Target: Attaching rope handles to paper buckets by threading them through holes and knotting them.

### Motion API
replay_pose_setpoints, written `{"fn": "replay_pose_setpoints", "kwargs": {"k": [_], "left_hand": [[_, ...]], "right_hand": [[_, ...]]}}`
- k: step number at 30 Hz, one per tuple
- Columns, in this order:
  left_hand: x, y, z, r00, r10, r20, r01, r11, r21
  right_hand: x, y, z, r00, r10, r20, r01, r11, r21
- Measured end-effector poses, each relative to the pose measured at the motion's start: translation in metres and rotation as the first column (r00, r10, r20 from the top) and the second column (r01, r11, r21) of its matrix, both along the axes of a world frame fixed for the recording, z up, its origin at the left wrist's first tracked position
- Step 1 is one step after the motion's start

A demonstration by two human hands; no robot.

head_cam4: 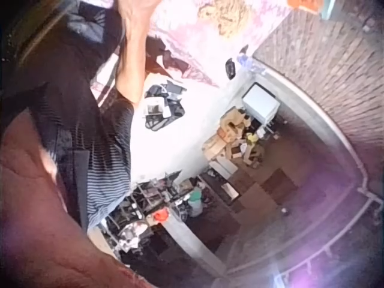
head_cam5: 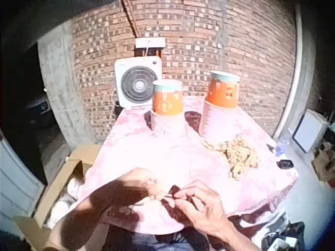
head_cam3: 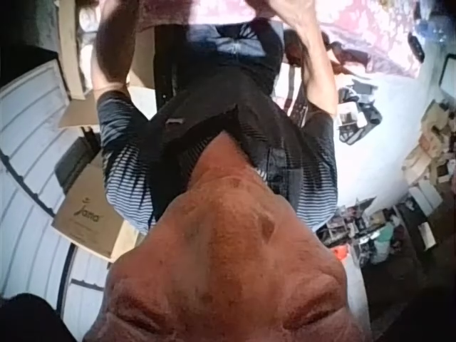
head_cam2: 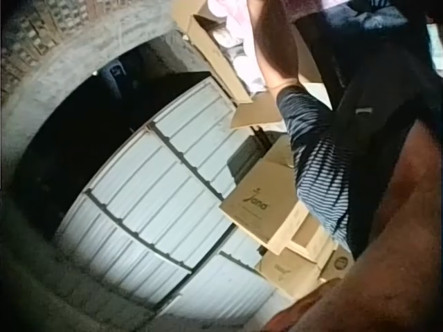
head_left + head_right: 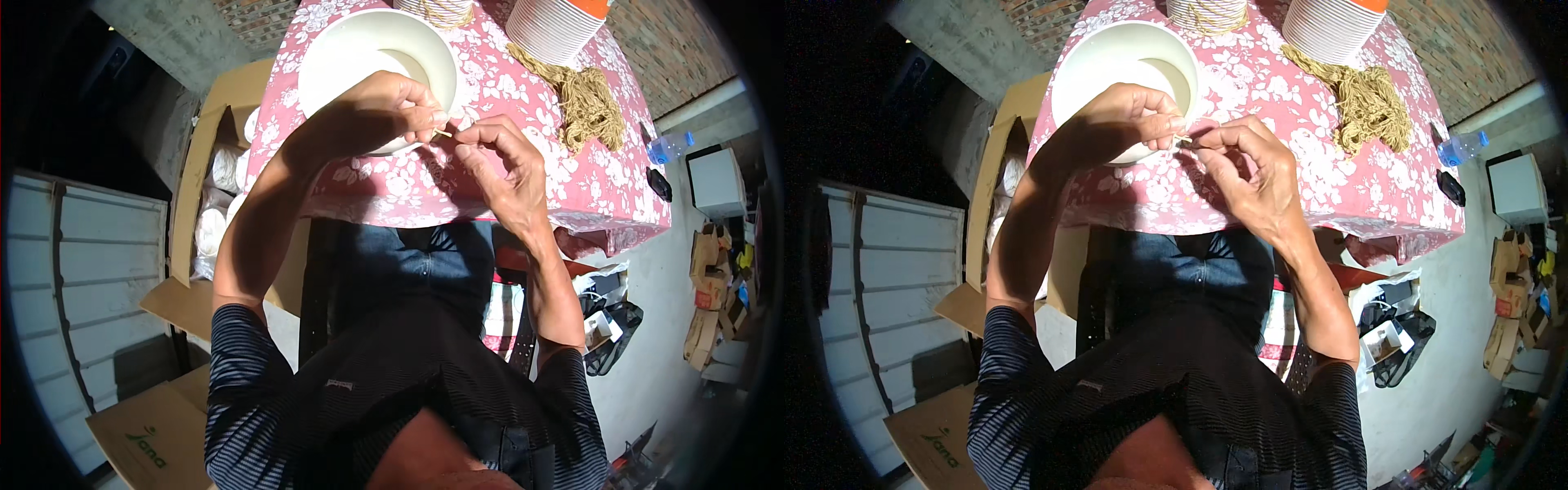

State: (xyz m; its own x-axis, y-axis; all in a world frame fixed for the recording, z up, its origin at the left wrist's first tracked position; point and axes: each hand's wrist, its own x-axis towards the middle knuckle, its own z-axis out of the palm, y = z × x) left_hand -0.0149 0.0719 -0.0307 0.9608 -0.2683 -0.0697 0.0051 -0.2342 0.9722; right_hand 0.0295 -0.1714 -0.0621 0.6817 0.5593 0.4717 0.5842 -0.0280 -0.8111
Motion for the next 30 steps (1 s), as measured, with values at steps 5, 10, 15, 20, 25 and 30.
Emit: {"fn": "replay_pose_setpoints", "kwargs": {"k": [5, 10, 15, 20, 25, 30], "left_hand": [[0.000, -0.009, 0.000, 0.999, 0.027, -0.036, -0.025, 0.998, 0.052], [-0.002, -0.016, 0.005, 0.995, 0.098, 0.003, -0.098, 0.995, 0.026], [-0.009, -0.012, -0.001, 0.998, 0.069, -0.001, -0.065, 0.945, -0.320], [-0.014, -0.025, 0.002, 0.988, 0.032, 0.150, -0.030, 0.999, -0.016], [-0.018, -0.035, 0.003, 0.972, 0.043, 0.229, -0.089, 0.977, 0.191], [-0.018, -0.034, -0.008, 0.917, 0.172, 0.361, -0.222, 0.970, 0.103]], "right_hand": [[-0.003, 0.009, 0.001, 0.988, -0.066, 0.138, 0.065, 0.998, 0.010], [-0.004, 0.005, 0.000, 0.993, -0.089, 0.076, 0.091, 0.996, -0.020], [-0.014, 0.003, -0.010, 0.997, -0.046, 0.064, 0.049, 0.997, -0.056], [-0.018, 0.000, 0.005, 0.969, -0.077, -0.234, 0.063, 0.996, -0.067], [-0.018, 0.000, 0.010, 0.930, -0.100, -0.354, 0.082, 0.994, -0.067], [-0.015, 0.004, 0.000, 0.891, -0.046, -0.453, 0.084, 0.994, 0.064]]}}
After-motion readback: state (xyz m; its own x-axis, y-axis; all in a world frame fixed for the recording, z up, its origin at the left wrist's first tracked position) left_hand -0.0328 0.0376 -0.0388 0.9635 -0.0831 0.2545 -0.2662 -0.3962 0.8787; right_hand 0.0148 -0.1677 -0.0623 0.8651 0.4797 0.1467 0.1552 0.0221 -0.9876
